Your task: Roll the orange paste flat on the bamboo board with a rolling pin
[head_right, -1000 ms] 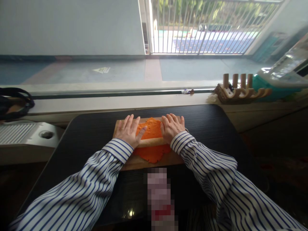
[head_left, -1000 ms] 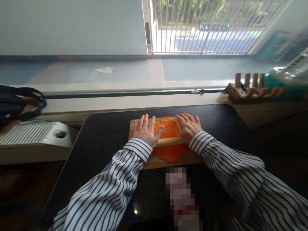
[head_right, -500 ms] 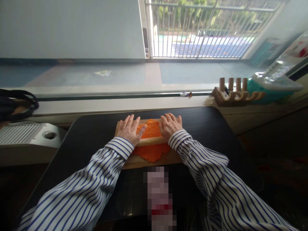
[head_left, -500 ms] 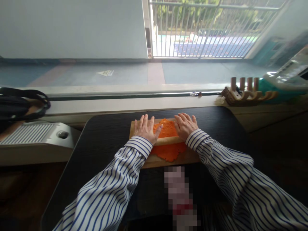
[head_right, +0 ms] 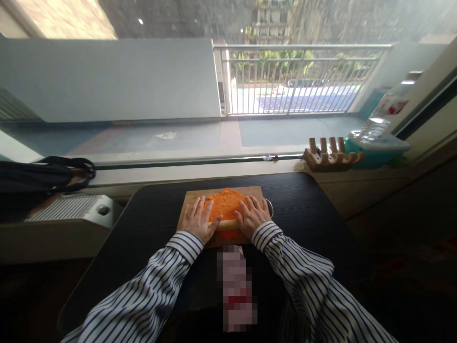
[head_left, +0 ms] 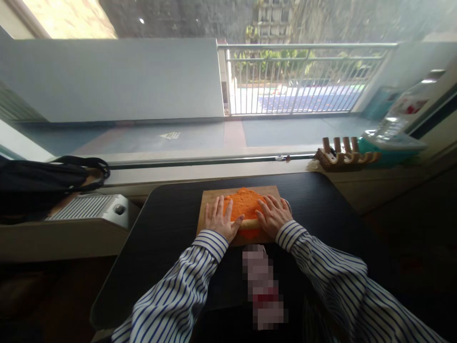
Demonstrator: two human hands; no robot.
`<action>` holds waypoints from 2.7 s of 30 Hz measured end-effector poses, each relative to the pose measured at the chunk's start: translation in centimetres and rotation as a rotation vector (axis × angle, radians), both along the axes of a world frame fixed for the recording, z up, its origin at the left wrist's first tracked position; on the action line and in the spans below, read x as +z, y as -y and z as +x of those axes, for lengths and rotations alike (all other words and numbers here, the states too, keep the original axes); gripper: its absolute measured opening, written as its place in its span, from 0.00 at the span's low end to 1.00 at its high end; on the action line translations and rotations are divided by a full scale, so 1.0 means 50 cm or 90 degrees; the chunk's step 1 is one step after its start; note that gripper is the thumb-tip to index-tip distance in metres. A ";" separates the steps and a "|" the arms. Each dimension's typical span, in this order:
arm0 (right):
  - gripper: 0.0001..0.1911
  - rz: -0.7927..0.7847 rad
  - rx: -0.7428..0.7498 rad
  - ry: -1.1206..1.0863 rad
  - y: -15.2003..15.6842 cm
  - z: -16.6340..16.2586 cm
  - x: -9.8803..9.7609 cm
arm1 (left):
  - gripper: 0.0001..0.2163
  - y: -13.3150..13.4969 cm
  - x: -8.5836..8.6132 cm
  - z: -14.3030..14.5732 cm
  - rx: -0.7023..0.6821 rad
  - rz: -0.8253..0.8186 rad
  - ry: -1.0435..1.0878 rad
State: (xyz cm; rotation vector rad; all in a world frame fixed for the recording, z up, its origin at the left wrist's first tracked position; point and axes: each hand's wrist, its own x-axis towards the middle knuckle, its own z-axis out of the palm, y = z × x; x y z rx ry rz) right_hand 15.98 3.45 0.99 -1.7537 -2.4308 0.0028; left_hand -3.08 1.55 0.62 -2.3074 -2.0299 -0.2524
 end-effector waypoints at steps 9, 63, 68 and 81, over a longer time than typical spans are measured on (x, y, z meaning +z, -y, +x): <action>0.26 -0.007 -0.001 0.005 0.038 0.005 -0.003 | 0.31 0.035 0.000 0.003 -0.005 0.013 -0.005; 0.21 -0.044 -0.035 -0.026 -0.138 -0.039 0.018 | 0.29 -0.119 0.016 -0.019 0.045 -0.048 0.022; 0.20 -0.043 -0.041 -0.040 -0.176 -0.047 0.021 | 0.29 -0.153 0.010 -0.025 0.061 -0.014 0.016; 0.24 -0.004 -0.021 0.017 -0.049 -0.021 0.010 | 0.30 -0.044 0.005 -0.005 0.015 -0.051 0.002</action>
